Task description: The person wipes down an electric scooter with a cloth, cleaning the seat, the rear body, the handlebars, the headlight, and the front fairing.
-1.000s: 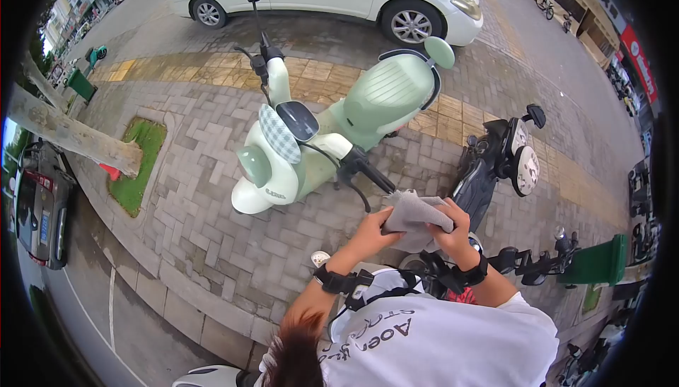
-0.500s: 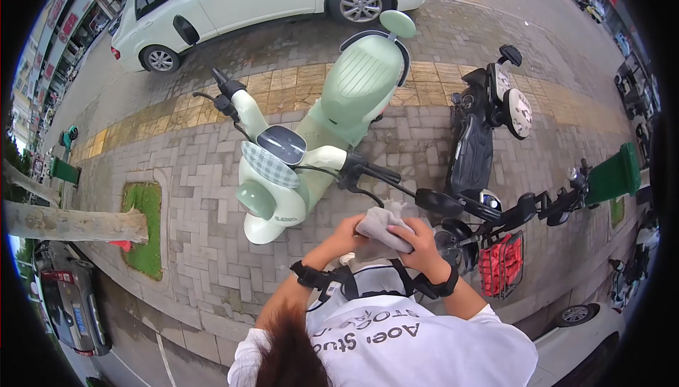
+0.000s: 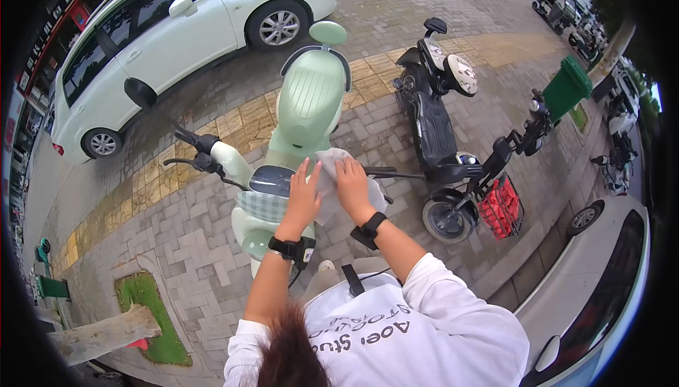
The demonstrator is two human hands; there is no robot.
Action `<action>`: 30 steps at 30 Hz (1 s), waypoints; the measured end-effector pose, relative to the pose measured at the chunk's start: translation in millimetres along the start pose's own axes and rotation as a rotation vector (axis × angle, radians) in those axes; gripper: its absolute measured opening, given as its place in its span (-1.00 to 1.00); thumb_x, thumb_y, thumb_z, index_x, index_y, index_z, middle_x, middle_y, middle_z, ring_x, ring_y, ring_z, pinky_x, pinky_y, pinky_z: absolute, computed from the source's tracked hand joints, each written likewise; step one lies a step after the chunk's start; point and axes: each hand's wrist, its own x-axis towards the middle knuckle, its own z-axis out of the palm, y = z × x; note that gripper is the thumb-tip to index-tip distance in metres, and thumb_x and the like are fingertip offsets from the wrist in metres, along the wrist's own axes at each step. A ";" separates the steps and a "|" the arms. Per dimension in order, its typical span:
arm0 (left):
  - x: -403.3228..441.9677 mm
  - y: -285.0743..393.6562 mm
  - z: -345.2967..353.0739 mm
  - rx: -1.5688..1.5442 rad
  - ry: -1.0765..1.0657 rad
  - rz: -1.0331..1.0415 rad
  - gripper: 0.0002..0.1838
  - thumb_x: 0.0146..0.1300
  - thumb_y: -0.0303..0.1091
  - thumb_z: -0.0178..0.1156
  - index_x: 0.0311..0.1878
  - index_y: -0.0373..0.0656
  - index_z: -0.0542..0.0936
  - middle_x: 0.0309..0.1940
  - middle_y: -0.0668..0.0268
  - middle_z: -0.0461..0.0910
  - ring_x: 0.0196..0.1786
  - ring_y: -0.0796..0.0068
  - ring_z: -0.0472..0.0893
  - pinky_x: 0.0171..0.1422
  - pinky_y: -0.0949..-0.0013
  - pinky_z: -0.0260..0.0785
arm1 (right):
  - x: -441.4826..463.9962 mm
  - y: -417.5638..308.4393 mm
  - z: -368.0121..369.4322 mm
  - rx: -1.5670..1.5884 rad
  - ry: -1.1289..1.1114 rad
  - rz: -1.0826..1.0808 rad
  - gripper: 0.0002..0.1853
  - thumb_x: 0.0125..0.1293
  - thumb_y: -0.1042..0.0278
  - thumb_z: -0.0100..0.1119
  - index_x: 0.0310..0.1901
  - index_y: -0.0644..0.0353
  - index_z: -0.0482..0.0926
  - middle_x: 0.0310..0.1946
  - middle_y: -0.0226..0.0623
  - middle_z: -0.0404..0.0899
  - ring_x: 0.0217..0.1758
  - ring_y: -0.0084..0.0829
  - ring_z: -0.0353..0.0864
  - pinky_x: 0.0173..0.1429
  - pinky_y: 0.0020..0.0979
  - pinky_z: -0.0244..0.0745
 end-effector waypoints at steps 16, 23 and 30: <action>-35.5 -11.6 51.0 0.305 -0.239 0.327 -0.29 -0.21 -0.45 0.27 0.11 -0.24 0.27 0.15 0.08 0.14 0.27 -0.06 0.04 0.29 0.01 -0.05 | -65.6 3.5 -19.8 -0.021 -0.016 -0.064 -0.62 -0.04 0.49 -0.02 -0.09 0.29 0.44 -0.23 -0.24 0.41 -0.10 -0.27 0.40 -0.08 -0.30 0.33; -30.8 -1.8 38.0 -0.165 -0.486 0.327 -0.52 -0.09 -0.55 0.14 0.01 -0.16 0.39 0.01 0.23 0.36 0.07 0.18 0.35 0.08 0.28 0.28 | -109.1 56.3 -46.0 0.121 -0.170 0.056 -0.58 -0.13 0.58 0.02 -0.11 0.25 0.46 -0.22 -0.20 0.39 -0.11 -0.21 0.40 -0.02 -0.34 0.31; -29.0 18.1 50.9 -0.408 -0.469 0.010 -0.52 0.02 -0.58 0.04 0.09 -0.18 0.33 -0.17 0.16 0.51 -0.14 0.20 0.52 -0.02 0.35 0.34 | -78.0 73.4 -22.9 0.495 0.077 0.523 -0.47 -0.23 0.63 0.01 -0.06 0.30 0.37 -0.01 0.01 0.27 0.08 0.02 0.23 0.17 -0.22 0.16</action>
